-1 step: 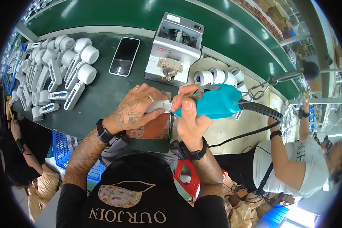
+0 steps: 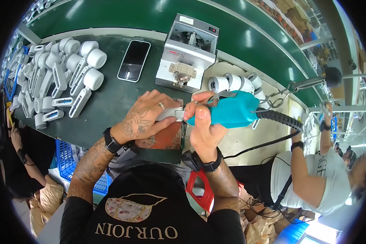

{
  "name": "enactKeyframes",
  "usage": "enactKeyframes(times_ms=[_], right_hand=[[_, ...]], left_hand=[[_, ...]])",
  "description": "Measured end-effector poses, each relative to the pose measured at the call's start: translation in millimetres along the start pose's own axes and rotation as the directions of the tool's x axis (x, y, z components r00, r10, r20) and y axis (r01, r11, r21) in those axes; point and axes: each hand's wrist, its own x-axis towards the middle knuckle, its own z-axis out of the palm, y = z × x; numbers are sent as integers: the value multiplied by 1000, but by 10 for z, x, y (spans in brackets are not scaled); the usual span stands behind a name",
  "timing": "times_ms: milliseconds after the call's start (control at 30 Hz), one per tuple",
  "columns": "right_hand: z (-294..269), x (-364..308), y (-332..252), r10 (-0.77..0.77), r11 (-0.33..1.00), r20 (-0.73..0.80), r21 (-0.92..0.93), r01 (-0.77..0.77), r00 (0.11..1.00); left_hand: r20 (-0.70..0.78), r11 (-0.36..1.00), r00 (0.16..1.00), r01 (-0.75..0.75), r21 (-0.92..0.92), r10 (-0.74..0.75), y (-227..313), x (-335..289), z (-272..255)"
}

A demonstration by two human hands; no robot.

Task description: The person picks up a white fan component, places it on a red block, and uses a power screwdriver on it before setting it aside and repeating the process. Finally, they pick up two white fan parts and join them together by hand.

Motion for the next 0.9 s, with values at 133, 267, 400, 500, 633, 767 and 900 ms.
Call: enactKeyframes(times_ms=[133, 267, 400, 500, 633, 767, 900], right_hand=[[24, -44, 52, -11, 999, -5, 37, 11, 1000], [48, -71, 109, 24, 1000, 14, 3, -24, 1000], [28, -23, 125, 9, 999, 62, 35, -11, 998], [46, -23, 149, 1, 998, 67, 66, -5, 998], [55, -111, 341, 6, 999, -7, 35, -6, 1000], [-127, -216, 39, 140, 976, -219, 193, -98, 966], [-75, -268, -475, -48, 898, -118, 429, 94, 992]], left_hand=[[23, 999, 1000, -21, 39, 20, 1, -49, -12], [-9, 1000, 1000, 0, 18, 0, -6, -33, 29], [12, 1000, 1000, -6, 27, 6, -18, 12, 29], [19, 999, 1000, -15, 47, 14, -9, 33, -22], [-62, 993, 993, -94, 69, 98, -96, -38, -34], [-147, 935, 927, -325, 141, 345, -15, -122, 2], [33, 903, 938, -341, 261, 345, 146, -537, -102]])
